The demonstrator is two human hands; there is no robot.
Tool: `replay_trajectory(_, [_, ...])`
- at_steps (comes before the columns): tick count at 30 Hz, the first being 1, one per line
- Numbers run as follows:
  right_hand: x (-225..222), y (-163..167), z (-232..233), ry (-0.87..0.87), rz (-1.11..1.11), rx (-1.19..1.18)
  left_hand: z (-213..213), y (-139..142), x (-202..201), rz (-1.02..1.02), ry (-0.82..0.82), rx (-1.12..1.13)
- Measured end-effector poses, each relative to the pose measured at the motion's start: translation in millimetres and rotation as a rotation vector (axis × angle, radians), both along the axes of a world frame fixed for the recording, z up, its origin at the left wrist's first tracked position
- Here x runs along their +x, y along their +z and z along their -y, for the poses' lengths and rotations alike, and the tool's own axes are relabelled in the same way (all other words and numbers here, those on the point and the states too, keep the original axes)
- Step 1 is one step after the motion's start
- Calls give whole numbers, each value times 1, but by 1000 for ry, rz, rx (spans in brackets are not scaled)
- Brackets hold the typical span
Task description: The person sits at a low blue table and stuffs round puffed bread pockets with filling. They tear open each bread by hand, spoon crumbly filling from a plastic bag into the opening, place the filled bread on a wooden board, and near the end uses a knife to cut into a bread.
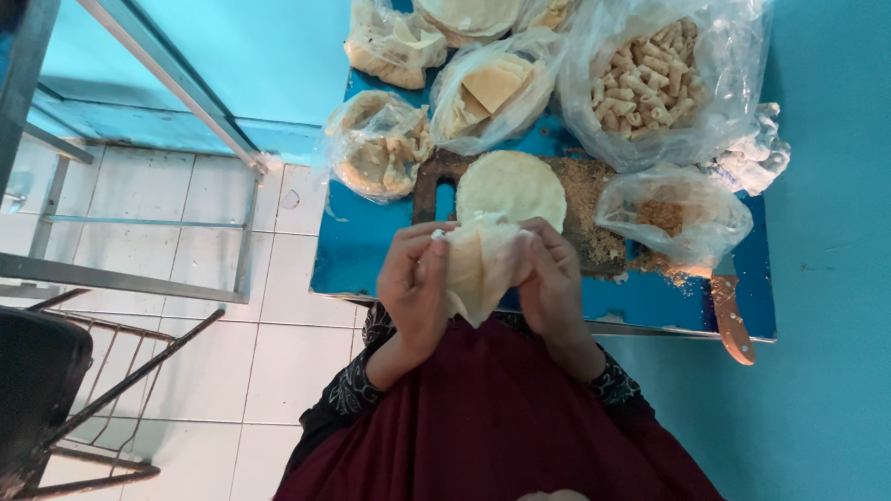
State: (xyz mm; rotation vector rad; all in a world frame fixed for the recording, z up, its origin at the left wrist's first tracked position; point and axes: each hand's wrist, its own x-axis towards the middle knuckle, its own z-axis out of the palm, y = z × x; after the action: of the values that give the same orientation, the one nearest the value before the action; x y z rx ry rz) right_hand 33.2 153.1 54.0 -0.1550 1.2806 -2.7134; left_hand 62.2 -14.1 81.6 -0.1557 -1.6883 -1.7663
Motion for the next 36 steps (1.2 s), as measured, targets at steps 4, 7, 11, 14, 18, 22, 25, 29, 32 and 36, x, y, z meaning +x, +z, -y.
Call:
replay_trajectory(4, [4,4,8,-44,-325,432,-5,7,2,-97,-8,-112])
replay_trajectory(7, [3,2,10,-67,-337,520,-3,5,1,-61,-106,-105])
replay_trajectory(11, [-4,-3,0,-132,-303,314,4,-11,-8,202,-246,78])
replay_trajectory(14, [-13,-4,-14,-173,-152,50,14,-25,-8,344,-250,332])
replay_trajectory(18, [-16,-8,-17,-119,-12,-60,19,-33,-7,296,-348,479])
replay_trajectory(22, [-5,-4,-6,-112,-77,278,5,-26,-6,206,-346,212])
replay_trajectory(25, [7,4,-1,-123,-298,598,-6,-17,-1,85,-361,117])
replay_trajectory(29, [11,8,4,-150,-409,654,-7,-10,4,30,-178,-124])
replay_trajectory(32, [1,3,0,-133,-283,522,-1,-13,0,108,-201,-75])
replay_trajectory(36, [-19,-5,-23,-133,-42,-121,8,-26,-5,383,-207,388])
